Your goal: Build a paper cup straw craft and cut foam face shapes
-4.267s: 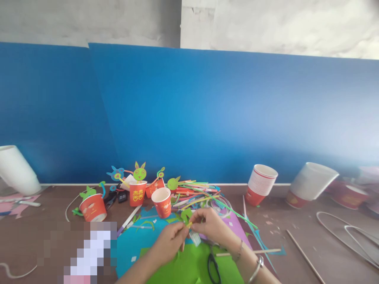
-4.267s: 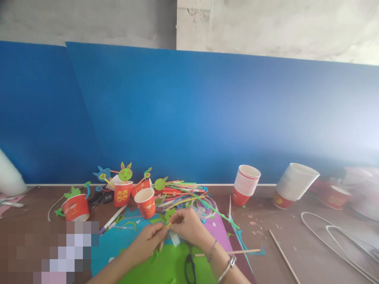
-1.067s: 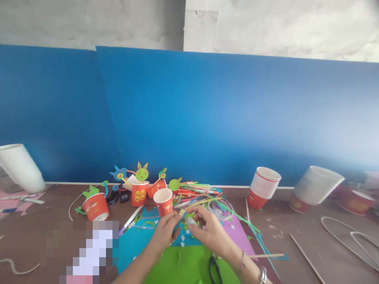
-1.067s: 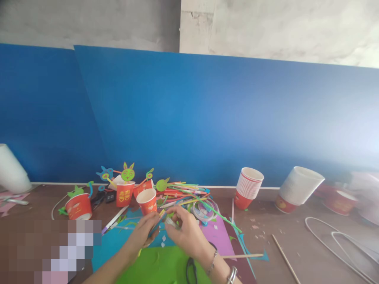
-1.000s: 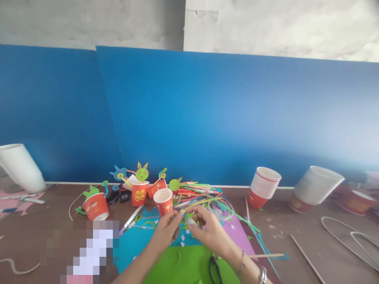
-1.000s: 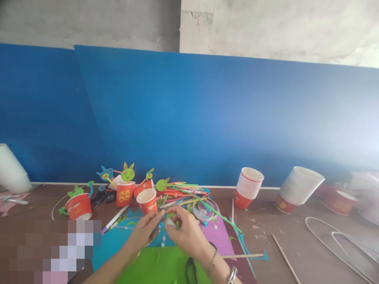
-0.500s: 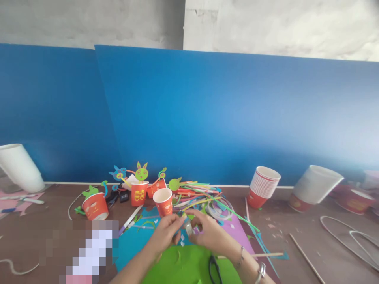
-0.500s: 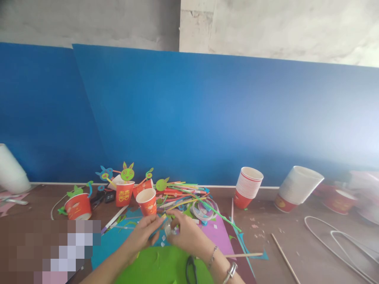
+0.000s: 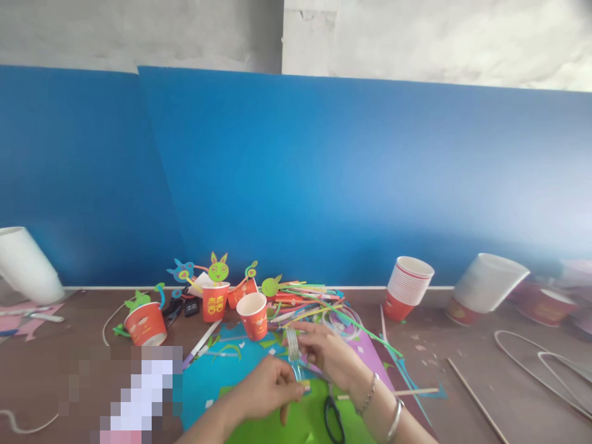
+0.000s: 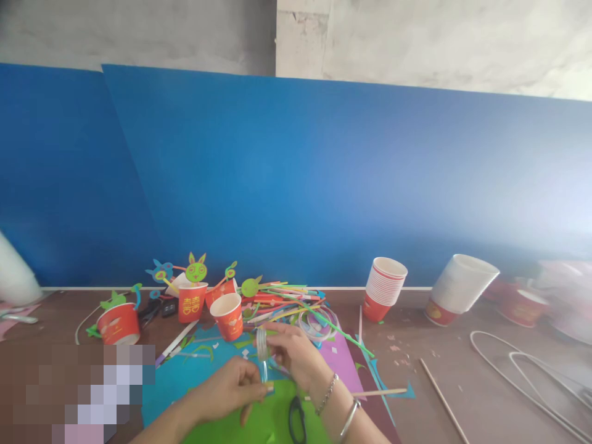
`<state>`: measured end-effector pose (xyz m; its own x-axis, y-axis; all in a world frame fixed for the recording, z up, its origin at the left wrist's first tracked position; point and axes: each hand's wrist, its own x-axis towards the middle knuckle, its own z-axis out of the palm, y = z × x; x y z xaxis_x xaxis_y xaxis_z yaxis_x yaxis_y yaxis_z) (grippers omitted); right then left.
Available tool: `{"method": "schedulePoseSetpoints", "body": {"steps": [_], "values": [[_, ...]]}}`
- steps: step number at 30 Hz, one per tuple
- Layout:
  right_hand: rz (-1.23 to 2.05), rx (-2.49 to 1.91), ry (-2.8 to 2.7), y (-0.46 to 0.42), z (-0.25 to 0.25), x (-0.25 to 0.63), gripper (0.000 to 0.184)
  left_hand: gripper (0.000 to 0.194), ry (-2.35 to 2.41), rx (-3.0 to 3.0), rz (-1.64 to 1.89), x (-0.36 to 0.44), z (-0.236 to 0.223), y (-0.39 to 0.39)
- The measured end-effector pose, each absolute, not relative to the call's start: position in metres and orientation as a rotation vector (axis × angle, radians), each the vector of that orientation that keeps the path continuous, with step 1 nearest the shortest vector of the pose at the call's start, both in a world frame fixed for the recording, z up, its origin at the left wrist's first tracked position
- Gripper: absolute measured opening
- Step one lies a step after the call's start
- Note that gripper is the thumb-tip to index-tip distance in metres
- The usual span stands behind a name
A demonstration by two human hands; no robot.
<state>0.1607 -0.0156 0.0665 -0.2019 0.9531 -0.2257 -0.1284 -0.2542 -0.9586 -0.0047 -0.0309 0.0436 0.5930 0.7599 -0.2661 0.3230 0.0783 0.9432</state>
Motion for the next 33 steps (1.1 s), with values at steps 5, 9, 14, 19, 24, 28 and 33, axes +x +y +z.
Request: {"method": "schedulePoseSetpoints", "body": {"steps": [5,9,14,19,24,28,33], "values": [[1.705,-1.073,-0.996,-0.016,0.072,0.162,0.049,0.037,1.009,1.534,0.451,0.001,0.043,-0.033],[1.535,-1.162,-1.071,-0.009,0.056,0.162,0.063,0.031,1.115,1.585,0.625,0.001,0.039,-0.03],[1.326,-1.4,-1.103,-0.004,0.041,0.16,0.06,0.021,1.072,1.643,0.749,-0.004,0.041,-0.03],[1.273,-1.54,-1.246,-0.006,0.047,0.16,0.054,0.024,1.08,1.552,0.879,-0.006,0.047,-0.029],[1.229,-1.613,-1.34,-0.009,0.049,0.16,0.05,0.035,1.149,1.454,1.041,-0.01,0.053,-0.022],[1.269,-1.53,-1.55,-0.014,0.058,0.162,0.064,0.041,1.203,1.383,1.163,-0.014,0.05,-0.014],[1.236,-1.497,-1.697,-0.022,0.088,0.169,0.046,0.039,1.21,1.238,1.198,-0.014,0.041,-0.008]]}}
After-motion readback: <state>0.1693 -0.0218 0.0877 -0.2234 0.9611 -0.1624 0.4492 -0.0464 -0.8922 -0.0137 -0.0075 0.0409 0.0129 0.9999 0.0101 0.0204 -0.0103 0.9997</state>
